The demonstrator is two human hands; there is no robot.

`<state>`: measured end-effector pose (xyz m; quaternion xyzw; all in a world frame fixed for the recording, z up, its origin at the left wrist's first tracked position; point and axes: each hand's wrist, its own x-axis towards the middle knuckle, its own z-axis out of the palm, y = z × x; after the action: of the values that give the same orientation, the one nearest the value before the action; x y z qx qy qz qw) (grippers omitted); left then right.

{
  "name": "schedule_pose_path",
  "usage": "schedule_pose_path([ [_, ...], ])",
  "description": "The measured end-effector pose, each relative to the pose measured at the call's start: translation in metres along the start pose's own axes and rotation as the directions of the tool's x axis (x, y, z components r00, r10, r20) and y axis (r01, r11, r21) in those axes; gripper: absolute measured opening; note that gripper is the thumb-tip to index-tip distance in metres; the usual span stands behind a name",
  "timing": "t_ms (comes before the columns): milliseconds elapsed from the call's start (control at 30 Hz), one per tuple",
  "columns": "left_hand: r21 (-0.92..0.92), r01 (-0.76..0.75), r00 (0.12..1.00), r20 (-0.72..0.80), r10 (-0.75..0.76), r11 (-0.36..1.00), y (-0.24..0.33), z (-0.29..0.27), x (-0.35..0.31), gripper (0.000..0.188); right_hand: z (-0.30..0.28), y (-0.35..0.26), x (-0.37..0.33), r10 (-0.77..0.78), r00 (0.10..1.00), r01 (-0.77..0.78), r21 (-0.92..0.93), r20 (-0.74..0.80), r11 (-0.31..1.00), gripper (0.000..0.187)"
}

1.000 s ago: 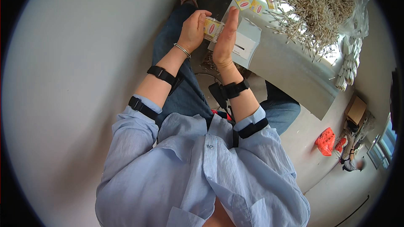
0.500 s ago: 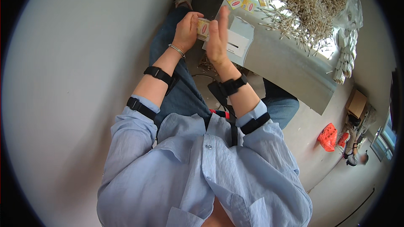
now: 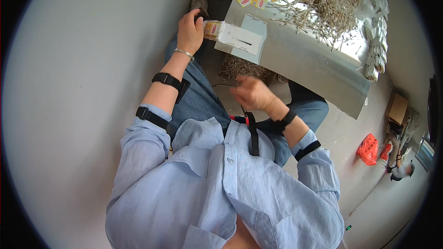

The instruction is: Packaging cotton swabs into a clear container or bag.

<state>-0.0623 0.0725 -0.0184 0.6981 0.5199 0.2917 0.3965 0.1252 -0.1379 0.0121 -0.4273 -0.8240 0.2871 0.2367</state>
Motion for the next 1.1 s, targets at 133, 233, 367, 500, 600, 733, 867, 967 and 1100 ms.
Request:
schedule_pose_path([
  [133,0.501,-0.368,0.895,-0.039,0.445,0.783,0.035,0.015,-0.021,0.043,-0.011,-0.005,-0.003,0.172,0.936,-0.192,-0.035,-0.307,0.981,0.013],
  [233,0.67,-0.483,0.865,0.263,0.427,0.564,0.066,0.047,-0.031,0.055,-0.033,0.009,0.011,0.28,0.796,-0.294,0.062,-0.537,0.954,0.014],
  [367,0.684,-0.49,0.871,0.359,0.334,0.54,0.068,0.06,-0.035,0.055,-0.057,0.026,0.007,0.44,0.695,-0.516,0.032,-0.568,0.856,0.021],
  [500,0.588,-0.567,0.824,0.422,0.378,0.577,0.074,0.056,-0.075,0.051,-0.066,0.073,-0.02,0.395,0.551,-0.639,-0.068,-0.736,0.766,0.032],
  [600,0.491,-0.665,0.746,0.407,0.528,0.562,0.081,0.048,-0.103,0.037,-0.083,0.105,-0.014,0.222,0.529,-0.728,-0.303,-0.819,0.615,0.036],
  [733,0.125,-0.787,0.505,0.691,0.516,0.604,0.086,0.048,-0.101,0.023,-0.105,0.134,-0.004,0.288,0.511,-0.787,-0.305,-0.81,0.536,0.039],
  [867,0.119,-0.72,0.663,0.408,0.628,0.684,0.079,0.067,-0.064,0.039,-0.106,0.13,0.004,0.408,0.534,-0.789,-0.264,-0.74,0.554,0.037],
  [967,0.148,-0.647,0.753,0.275,0.597,0.748,0.07,0.074,-0.042,0.055,-0.089,0.114,0.018,0.386,0.538,-0.777,-0.264,-0.749,0.572,0.03],
  [1100,0.174,-0.599,0.798,0.21,0.565,0.781,0.061,0.079,-0.039,0.072,-0.061,0.092,0.027,0.328,0.544,-0.743,-0.261,-0.772,0.617,0.026],
])
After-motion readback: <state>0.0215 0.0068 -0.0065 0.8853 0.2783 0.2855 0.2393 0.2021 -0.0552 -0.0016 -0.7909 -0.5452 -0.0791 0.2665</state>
